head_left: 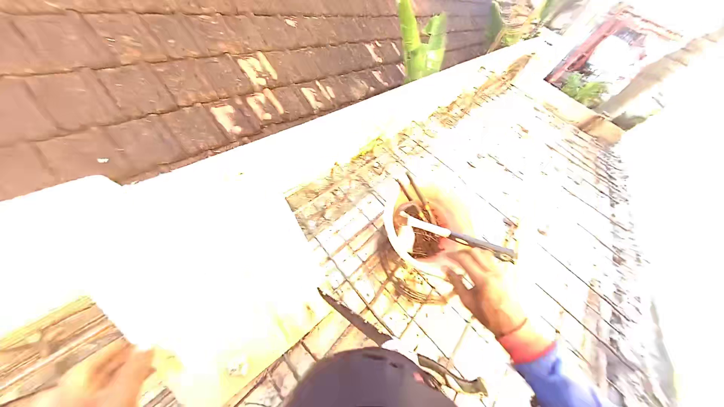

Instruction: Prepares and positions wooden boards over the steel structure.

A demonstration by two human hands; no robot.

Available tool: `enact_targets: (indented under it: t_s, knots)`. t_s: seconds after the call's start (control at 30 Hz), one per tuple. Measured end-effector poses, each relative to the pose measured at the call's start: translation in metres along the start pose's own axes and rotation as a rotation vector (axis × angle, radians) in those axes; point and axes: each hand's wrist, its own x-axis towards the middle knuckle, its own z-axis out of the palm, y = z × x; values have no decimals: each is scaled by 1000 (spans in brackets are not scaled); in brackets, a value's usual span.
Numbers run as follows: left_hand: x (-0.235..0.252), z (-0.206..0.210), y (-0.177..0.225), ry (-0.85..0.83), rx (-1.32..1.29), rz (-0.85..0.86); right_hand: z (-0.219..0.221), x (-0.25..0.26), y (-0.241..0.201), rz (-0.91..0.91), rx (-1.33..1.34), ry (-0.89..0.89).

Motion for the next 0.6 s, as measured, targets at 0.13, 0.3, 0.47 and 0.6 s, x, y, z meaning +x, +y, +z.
enact_targets:
  t_s: [0.13,0.3,0.47,0.6]
  knots:
    - [18,34,-6,244,-64,-142,37,68,57,71,-199,-367]
    - [29,44,-2,269,-266,-156,53,88,76,136,-33,-337]
    - [-4,38,21,376,-353,-114,4,67,65,63,133,-32]
    - [-22,18,31,424,-470,-1,-20,54,27,22,617,25]
